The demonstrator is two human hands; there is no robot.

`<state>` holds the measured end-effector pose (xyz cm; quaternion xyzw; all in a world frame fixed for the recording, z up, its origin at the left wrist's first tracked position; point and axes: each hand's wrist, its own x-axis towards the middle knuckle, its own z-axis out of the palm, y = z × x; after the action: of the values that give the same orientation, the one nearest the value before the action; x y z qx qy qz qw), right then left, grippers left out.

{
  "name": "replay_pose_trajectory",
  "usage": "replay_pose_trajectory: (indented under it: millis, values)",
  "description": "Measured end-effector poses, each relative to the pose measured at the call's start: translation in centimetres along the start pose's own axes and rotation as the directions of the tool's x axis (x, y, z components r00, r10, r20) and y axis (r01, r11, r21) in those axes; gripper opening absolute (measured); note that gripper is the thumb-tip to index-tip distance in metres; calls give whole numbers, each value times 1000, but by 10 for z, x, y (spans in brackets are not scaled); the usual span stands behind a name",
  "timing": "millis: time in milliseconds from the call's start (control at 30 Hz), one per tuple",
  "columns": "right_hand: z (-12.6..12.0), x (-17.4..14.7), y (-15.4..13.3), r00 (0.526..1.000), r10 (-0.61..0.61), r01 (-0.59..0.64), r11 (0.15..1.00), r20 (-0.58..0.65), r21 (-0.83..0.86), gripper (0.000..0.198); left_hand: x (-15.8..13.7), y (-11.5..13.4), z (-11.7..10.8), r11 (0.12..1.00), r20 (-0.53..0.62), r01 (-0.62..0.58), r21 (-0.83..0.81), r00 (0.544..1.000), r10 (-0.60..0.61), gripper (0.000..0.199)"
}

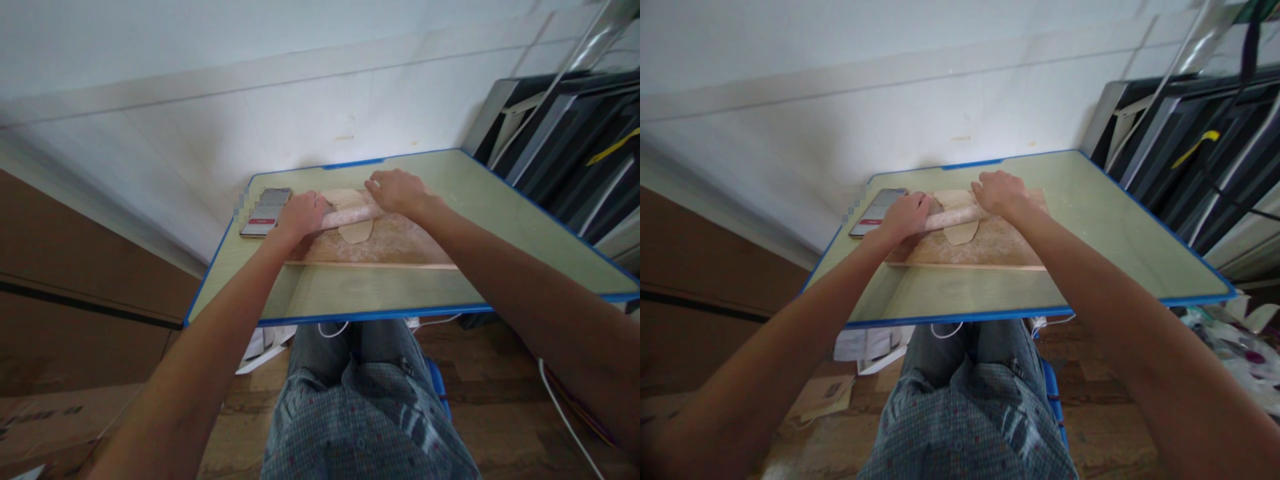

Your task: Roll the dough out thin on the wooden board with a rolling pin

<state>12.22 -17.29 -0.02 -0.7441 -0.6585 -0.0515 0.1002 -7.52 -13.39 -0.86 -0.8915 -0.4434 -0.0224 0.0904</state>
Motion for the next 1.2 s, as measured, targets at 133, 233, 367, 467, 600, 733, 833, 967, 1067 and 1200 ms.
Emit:
replay_pose_trajectory:
  millis: [133,233,367,467,600,733,833,967,1067,1200]
  values:
    - [6,10,4,988,-91,87,995,123,40,59,7,-7,6,987,75,-149,54,987,145,36]
    - [10,9,6,973,-82,75,996,216,43,66,9,-8,6,994,126,-111,-18,986,113,39]
    - [17,-4,10,972,-139,127,989,192,74,67,-1,-1,-1,986,169,63,-154,985,-36,53]
    - [19,-19,11,970,-180,166,982,161,93,64,-16,8,-8,980,169,90,-179,984,-59,62]
    - [16,-41,8,980,-175,164,980,96,114,59,-35,17,-12,984,119,107,-145,989,-90,65]
    - [11,-59,5,981,-193,189,977,33,103,56,-47,23,-13,989,50,114,-94,993,-110,60]
    - [7,-69,2,980,-201,200,978,14,60,53,-55,26,-12,993,4,95,-71,995,-95,59]
    - [2,-78,-1,975,-220,220,975,-10,7,52,-65,30,-9,992,-26,94,-79,995,-97,57]
    - [2,-82,-1,970,-241,241,970,-18,-12,50,-74,31,-6,994,-65,64,-83,995,-70,53]
    - [4,-84,4,965,-262,260,964,-25,-51,53,-81,27,-1,999,-139,-18,-38,990,12,53]
